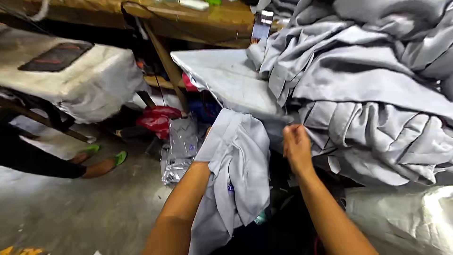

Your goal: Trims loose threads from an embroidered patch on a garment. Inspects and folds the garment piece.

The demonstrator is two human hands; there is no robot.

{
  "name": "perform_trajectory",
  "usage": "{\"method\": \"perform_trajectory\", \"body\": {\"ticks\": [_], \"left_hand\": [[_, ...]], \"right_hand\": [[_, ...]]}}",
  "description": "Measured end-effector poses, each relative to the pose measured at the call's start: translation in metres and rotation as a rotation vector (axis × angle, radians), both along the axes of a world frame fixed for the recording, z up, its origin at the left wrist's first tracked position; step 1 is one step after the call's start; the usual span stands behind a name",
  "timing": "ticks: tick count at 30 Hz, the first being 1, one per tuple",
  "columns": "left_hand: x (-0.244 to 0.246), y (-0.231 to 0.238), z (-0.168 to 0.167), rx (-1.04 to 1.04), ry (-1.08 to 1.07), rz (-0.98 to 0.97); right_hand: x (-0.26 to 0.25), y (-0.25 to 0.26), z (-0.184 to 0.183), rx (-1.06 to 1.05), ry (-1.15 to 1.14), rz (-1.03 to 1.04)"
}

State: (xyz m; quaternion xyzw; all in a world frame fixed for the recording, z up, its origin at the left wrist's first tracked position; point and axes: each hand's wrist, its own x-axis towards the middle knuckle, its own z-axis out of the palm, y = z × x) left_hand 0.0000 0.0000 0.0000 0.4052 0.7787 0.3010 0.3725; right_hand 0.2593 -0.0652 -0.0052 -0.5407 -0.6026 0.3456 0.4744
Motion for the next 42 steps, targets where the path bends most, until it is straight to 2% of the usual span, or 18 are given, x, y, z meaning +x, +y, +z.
{"method": "perform_trajectory", "body": {"ticks": [3, 5, 7, 10, 13, 16, 19, 21, 24, 27, 28, 29, 31, 32, 33, 36, 39, 42], "left_hand": [[-0.001, -0.024, -0.030, -0.005, -0.127, -0.009], [-0.010, -0.061, -0.058, 0.148, -0.282, 0.017], [-0.023, -0.088, -0.087, 0.287, -0.483, 0.136], [-0.050, -0.117, -0.105, 0.224, -0.475, 0.248], [-0.047, -0.161, -0.096, 0.212, -0.343, 0.196], [-0.024, -0.201, -0.081, 0.205, -0.193, -0.134], [0.000, -0.209, -0.069, 0.164, 0.060, -0.258], [0.002, -0.205, -0.075, 0.266, 0.096, -0.240], [-0.001, -0.199, -0.066, 0.448, 0.025, -0.230], [-0.003, -0.202, -0.043, 0.621, -0.106, -0.228], [-0.002, -0.204, -0.032, 0.611, -0.280, -0.193], [0.000, -0.205, -0.020, 0.531, -0.556, -0.137], [0.002, -0.205, -0.010, 0.284, -1.101, -0.023], [0.007, -0.205, -0.010, 0.177, -1.266, 0.039], [0.014, -0.205, -0.012, 0.103, -1.329, 0.068], [0.042, -0.209, -0.020, 0.045, -1.189, 0.024], [0.064, -0.202, -0.031, 0.043, -1.024, 0.014], [0.067, -0.192, -0.023, 0.009, -1.062, 0.066]], "right_hand": [[-0.015, -0.064, -0.048, -0.118, -0.090, 0.131], [-0.029, -0.096, -0.068, -0.136, -0.148, 0.150], [-0.042, -0.113, -0.078, -0.090, -0.177, 0.155], [-0.049, -0.112, -0.080, 0.036, -0.157, 0.156], [-0.033, -0.094, -0.061, 0.058, -0.017, 0.160], [-0.010, -0.078, -0.036, 0.041, 0.027, 0.120], [0.006, -0.065, -0.014, 0.047, 0.020, 0.075], [0.012, -0.057, -0.006, 0.083, -0.070, 0.044], [0.017, -0.050, -0.008, 0.162, -0.376, -0.060], [0.021, -0.053, -0.015, 0.200, -0.482, -0.135], [0.023, -0.054, -0.016, 0.219, -0.462, -0.158], [0.025, -0.054, -0.015, 0.242, -0.426, -0.177], [0.026, -0.054, -0.005, 0.285, -0.345, -0.185], [0.026, -0.052, 0.001, 0.309, -0.345, -0.178], [0.025, -0.051, 0.007, 0.331, -0.382, -0.165], [0.019, -0.045, 0.015, 0.327, -0.498, -0.094], [0.018, -0.046, 0.008, 0.310, -0.502, -0.093], [0.031, -0.049, 0.005, 0.324, -0.579, -0.212]]}}
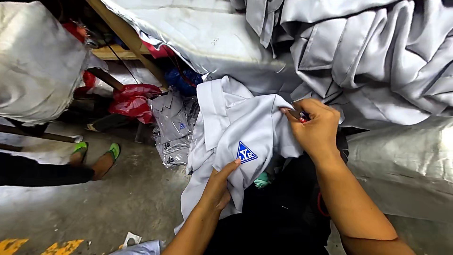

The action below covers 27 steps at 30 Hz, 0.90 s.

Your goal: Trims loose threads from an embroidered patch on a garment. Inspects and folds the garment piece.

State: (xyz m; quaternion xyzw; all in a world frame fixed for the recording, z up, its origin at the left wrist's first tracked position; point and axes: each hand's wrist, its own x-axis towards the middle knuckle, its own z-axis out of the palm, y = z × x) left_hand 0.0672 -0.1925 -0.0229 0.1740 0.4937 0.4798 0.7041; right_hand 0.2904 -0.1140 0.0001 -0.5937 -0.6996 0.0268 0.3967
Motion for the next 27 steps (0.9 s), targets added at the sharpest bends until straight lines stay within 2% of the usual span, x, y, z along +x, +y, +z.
{"method": "perform_trajectory", "body": {"ticks": [3, 6, 9, 11, 14, 18, 22, 27], "left_hand": [[0.000, 0.006, 0.016, 0.024, -0.078, -0.022], [0.010, 0.010, 0.023, 0.099, -0.055, -0.016], [0.023, 0.015, 0.020, 0.122, -0.074, -0.044], [0.030, 0.016, 0.016, 0.099, -0.081, -0.073], [0.040, 0.017, 0.017, 0.061, -0.097, -0.082], [0.047, 0.020, 0.028, 0.113, -0.208, -0.095], [0.051, 0.025, 0.022, 0.247, -0.093, -0.122], [0.052, 0.023, 0.009, 0.233, -0.015, -0.116]], "right_hand": [[0.015, -0.017, 0.016, -0.112, 0.011, -0.012], [0.020, -0.041, 0.016, -0.166, 0.143, 0.161], [0.018, -0.058, -0.001, -0.141, 0.181, 0.323], [0.016, -0.066, -0.012, -0.152, 0.191, 0.344], [0.016, -0.071, -0.022, -0.226, 0.323, 0.354], [0.022, -0.065, -0.020, -0.165, 0.538, 0.343], [0.031, -0.063, -0.014, -0.048, 0.401, 0.238], [0.038, -0.069, -0.017, -0.064, 0.273, 0.221]]}}
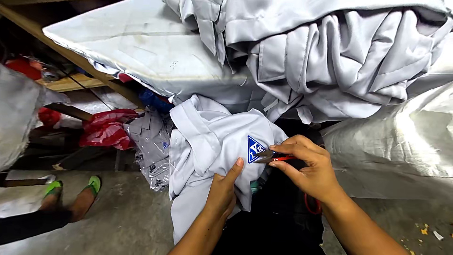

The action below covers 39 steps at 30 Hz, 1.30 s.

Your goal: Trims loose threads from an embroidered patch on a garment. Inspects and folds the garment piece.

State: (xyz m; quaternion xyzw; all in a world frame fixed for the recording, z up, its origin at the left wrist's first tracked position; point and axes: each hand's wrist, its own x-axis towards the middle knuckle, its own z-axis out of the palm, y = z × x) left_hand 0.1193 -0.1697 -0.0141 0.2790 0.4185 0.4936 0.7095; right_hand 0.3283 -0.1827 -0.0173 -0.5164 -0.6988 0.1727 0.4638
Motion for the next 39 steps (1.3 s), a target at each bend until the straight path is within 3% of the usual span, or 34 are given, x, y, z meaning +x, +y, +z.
{"method": "perform_trajectory", "body": {"ticks": [12, 35, 39], "left_hand": [[-0.002, -0.007, -0.009, 0.023, 0.041, 0.000], [0.010, -0.010, -0.019, -0.035, -0.050, 0.110], [0.009, -0.009, -0.019, -0.014, -0.038, 0.117]], "right_hand": [[-0.002, 0.003, -0.013, 0.005, -0.049, 0.004], [-0.022, -0.013, -0.031, 0.002, 0.121, -0.054], [-0.018, -0.016, -0.025, -0.100, 0.172, -0.033]]}}
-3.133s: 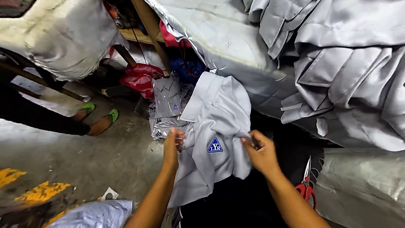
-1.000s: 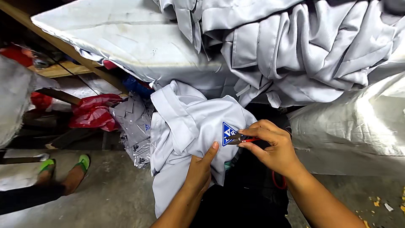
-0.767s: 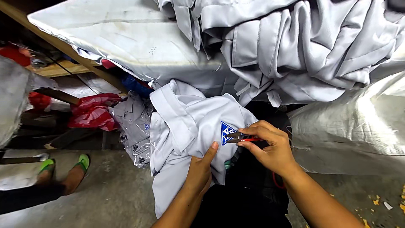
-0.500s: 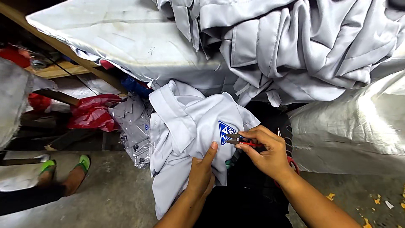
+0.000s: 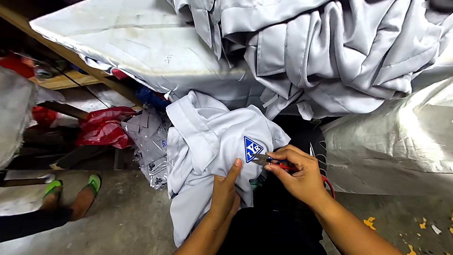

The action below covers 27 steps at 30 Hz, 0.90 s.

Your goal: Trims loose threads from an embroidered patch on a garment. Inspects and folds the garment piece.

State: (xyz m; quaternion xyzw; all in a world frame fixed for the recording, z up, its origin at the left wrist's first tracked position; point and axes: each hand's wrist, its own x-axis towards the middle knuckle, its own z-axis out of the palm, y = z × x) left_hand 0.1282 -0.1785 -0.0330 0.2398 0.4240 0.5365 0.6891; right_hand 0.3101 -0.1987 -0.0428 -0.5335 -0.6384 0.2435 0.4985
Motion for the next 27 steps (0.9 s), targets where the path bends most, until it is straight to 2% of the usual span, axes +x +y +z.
{"method": "perform_trajectory", "body": {"ticks": [3, 13, 27], "left_hand": [[0.000, 0.000, 0.001, 0.008, 0.016, -0.007], [-0.002, 0.001, 0.002, 0.010, 0.015, -0.025], [-0.002, 0.002, 0.003, -0.025, 0.019, -0.033]], "right_hand": [[0.004, -0.001, 0.003, -0.026, -0.023, 0.033], [0.007, 0.006, 0.004, 0.072, -0.196, 0.078], [0.011, 0.009, 0.003, 0.058, -0.174, 0.127]]}}
